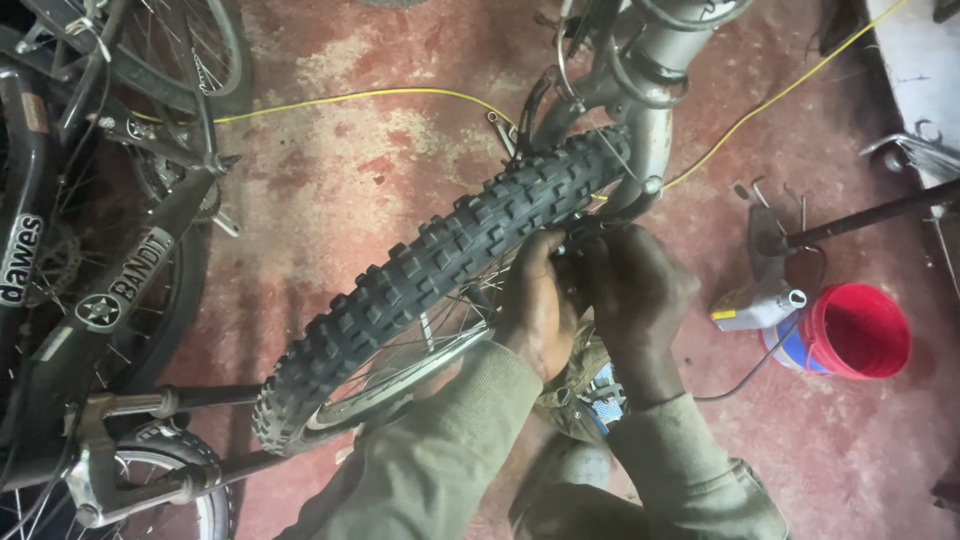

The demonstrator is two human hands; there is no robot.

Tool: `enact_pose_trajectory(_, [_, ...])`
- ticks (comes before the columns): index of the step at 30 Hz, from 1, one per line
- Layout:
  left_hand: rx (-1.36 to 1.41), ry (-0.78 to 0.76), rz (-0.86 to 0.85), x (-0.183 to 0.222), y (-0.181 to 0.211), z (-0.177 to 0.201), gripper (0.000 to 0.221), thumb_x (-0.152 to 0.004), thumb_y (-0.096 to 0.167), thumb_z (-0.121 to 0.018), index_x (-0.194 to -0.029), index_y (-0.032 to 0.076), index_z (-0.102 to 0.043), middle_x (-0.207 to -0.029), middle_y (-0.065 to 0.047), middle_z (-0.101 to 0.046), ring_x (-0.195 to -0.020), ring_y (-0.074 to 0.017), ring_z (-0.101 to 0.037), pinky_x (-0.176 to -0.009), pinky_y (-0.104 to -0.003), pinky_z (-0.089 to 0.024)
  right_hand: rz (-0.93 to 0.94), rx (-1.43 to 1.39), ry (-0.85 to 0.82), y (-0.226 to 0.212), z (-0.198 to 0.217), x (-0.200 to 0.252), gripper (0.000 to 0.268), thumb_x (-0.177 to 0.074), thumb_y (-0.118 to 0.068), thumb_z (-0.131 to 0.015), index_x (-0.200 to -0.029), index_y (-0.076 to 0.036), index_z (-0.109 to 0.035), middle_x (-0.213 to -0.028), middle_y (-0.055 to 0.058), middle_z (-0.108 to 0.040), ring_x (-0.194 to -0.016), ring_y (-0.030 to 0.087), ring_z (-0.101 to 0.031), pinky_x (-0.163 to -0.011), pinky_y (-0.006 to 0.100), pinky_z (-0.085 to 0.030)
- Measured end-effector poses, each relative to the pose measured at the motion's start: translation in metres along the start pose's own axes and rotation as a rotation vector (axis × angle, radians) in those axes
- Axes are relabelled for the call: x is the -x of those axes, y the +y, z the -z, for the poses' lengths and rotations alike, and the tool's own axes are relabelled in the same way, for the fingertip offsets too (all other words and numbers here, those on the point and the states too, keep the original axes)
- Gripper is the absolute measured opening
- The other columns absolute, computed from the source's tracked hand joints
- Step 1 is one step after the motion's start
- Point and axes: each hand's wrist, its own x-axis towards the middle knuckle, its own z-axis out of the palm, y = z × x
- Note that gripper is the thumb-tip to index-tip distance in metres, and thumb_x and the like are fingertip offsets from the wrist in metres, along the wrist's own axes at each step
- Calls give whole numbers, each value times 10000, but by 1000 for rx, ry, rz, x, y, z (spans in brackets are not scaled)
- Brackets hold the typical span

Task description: Adjusting and tightening the front brake assembly on a bicycle using a wrench

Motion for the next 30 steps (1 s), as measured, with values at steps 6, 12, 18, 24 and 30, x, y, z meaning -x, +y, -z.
enact_pose_trajectory(6, [-47,0,7,-13,-7,16,334,-928,370,-594,-1161,134,-634,-1067,-131,-700,-1087,-277,-639,-1003,-411,-473,-55,80,-18,1,-2,3,123,-904,-192,-886,-917,-169,-765,-708,148,-661,-726,407,-691,-664,482,-542])
enact_pose_trajectory(12, [24,32,21,-7,-11,7,330,-906,343,-612,-1163,140,-647,-1057,-119,-694,-1055,-253,-638,-983,-395,-488,-118,117,-57,-3,2,1,145,-888,-260,-874,-904,-185,-752,-685,140,-650,-750,395,-698,-694,479,-537])
enact_pose_trajectory(18, [-35,71,37,-4,-1,1,351,-902,353,-616,-1183,145,-634,-1137,-136,-677,-1094,-274,-632,-997,-407,-483,-144,-74,-38,2,-3,1,113,-875,-118,-848,-895,-167,-748,-646,75,-662,-709,272,-720,-694,345,-540])
enact_pose_trajectory(24, [-49,97,52,-2,2,-5,418,-875,347,-629,-1237,140,-603,-1225,-155,-648,-1159,-297,-611,-1031,-420,-469,-143,-251,-65,3,0,-2,181,-830,9,-818,-957,-83,-726,-667,117,-665,-692,214,-694,-643,333,-530])
enact_pose_trajectory(30, [-14,81,23,-12,-1,6,370,-865,308,-648,-1172,106,-604,-1122,-162,-648,-1082,-309,-631,-972,-440,-509,-141,-434,-102,6,3,-4,213,-849,88,-809,-1020,10,-711,-678,152,-647,-666,170,-665,-592,321,-536])
